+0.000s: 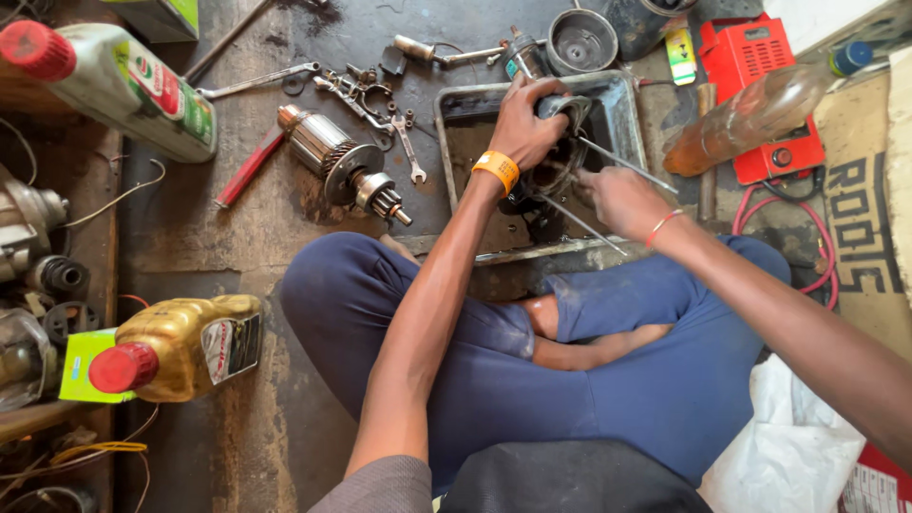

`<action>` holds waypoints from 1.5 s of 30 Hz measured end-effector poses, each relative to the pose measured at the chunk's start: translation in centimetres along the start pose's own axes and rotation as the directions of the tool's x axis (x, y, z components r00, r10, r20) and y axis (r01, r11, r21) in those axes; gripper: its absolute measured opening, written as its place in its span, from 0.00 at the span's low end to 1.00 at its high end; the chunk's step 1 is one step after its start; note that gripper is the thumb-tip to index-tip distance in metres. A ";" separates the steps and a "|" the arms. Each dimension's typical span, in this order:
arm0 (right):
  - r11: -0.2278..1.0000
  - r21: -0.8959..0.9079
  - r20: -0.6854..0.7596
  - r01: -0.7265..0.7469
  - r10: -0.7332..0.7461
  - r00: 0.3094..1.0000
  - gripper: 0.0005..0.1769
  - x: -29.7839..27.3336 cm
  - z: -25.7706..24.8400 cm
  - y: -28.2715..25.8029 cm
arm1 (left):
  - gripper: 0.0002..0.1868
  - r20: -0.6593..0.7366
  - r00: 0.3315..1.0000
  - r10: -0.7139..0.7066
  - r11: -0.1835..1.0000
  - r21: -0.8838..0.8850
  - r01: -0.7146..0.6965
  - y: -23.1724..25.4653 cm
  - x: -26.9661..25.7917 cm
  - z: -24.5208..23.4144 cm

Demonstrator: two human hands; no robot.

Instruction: The person pours liquid from a plastic bottle onto a motor armature and then uses a metal rod to scrub a motor housing inside a metal tray. The person handles the motor parts and cleaning tools while sitting on the floor.

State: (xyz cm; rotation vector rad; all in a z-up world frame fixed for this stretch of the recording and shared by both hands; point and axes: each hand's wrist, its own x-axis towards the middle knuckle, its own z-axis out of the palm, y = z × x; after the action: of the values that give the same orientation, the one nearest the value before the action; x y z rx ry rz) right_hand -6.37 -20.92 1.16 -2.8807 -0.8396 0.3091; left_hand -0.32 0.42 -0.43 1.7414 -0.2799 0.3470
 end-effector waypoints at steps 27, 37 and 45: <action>0.989 -0.100 -0.058 -0.104 0.099 0.993 0.26 -1.6 -0.9 -1.4 | 0.19 0.035 0.999 0.011 0.999 0.042 -0.012 0.5 0.9 0.3; 0.996 -0.042 0.023 -0.082 0.084 0.996 0.30 -3.9 -3.7 -2.2 | 0.19 0.059 0.998 -0.027 0.999 0.046 0.024 1.1 0.5 1.1; 0.991 0.133 -0.044 -0.030 0.036 0.998 0.25 -4.9 -2.0 -2.4 | 0.19 0.053 0.998 -0.028 0.999 0.041 0.026 1.1 0.3 0.7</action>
State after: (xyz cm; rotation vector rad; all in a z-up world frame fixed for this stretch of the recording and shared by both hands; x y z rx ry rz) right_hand -11.18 -21.64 4.32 -2.7699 -0.7356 0.2892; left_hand -0.45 -0.51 0.58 1.7946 -0.2896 0.2886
